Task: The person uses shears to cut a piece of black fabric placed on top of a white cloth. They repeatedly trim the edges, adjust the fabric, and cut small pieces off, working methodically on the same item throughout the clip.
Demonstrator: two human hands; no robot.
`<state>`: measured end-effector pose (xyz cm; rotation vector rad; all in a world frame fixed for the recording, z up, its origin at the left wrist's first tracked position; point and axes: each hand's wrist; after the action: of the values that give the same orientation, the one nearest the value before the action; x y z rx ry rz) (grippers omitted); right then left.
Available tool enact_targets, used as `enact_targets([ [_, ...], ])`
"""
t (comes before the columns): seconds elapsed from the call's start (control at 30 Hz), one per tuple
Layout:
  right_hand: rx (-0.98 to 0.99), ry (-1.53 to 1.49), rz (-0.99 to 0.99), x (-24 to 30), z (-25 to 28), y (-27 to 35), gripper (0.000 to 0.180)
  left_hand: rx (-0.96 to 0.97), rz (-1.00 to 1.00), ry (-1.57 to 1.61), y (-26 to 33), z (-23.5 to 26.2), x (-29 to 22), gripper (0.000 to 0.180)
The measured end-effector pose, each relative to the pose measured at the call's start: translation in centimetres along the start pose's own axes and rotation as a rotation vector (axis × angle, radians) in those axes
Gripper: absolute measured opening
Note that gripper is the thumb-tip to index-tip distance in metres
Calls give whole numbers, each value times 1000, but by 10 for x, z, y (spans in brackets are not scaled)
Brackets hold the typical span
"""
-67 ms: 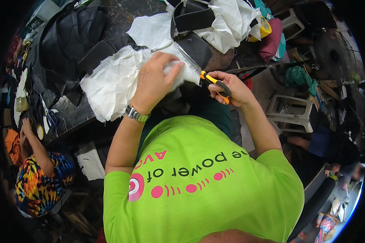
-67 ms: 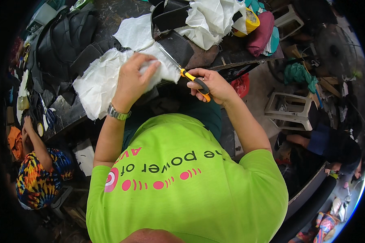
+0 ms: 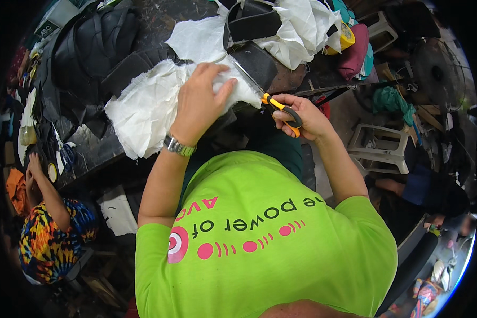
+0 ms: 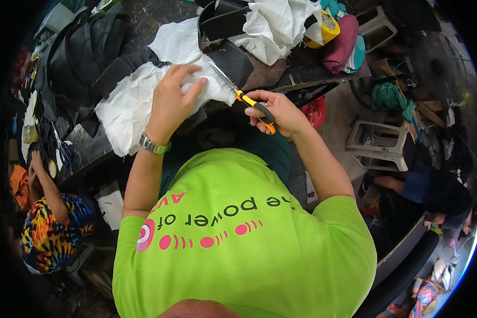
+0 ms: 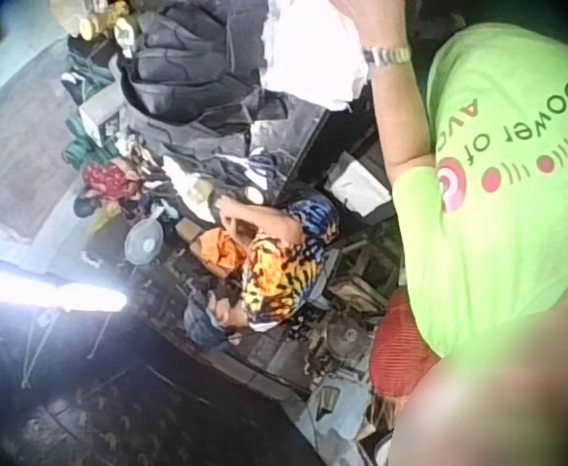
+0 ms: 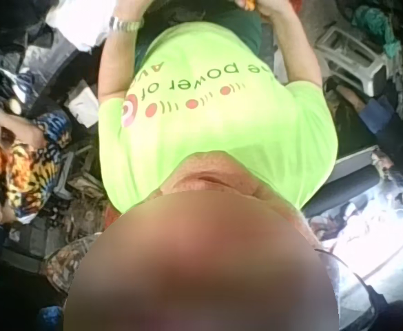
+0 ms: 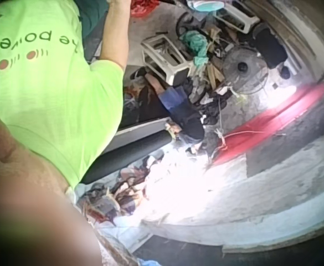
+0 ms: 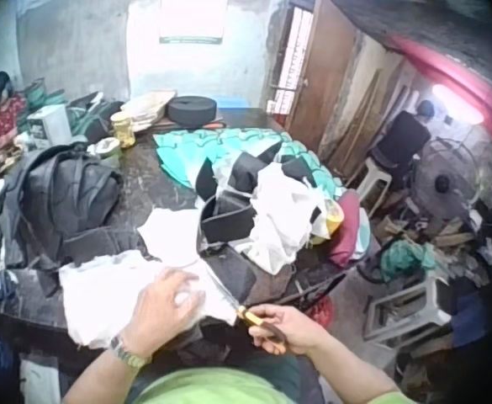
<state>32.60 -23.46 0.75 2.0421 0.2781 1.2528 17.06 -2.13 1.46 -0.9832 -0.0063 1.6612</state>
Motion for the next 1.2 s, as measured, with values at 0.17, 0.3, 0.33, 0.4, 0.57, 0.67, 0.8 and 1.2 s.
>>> enact_targets([
  [0.17,33,-28,-11,-6,1,5,48,90,118,-234,-20,-21,12,44],
  [0.3,-34,-105,72,-13,0,10,46,126,232,-255,-40,-36,17,45],
  [0.33,-46,-115,84,-13,0,12,46,140,252,-213,-42,-38,18,44],
  [0.4,-78,-111,106,-11,-1,18,46,101,250,-143,-42,-41,19,40],
  [0.57,-88,67,223,6,-2,41,49,-93,124,22,-30,-41,16,24],
  [0.67,-35,216,205,17,-3,41,50,-23,189,163,-17,-36,10,22],
  [0.8,-107,160,146,24,-6,26,48,-52,142,390,0,-29,5,25],
  [1.2,29,179,40,14,0,30,54,23,181,779,13,-16,17,34],
])
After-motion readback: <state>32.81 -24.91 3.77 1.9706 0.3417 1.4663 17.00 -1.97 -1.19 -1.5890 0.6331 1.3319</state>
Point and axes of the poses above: each hand's wrist, its own y-axis away from the middle knuckle, its own z-axis out of the back of the hand, x = y × z, and after that the axes turned 11 degrees about -z, right-handed
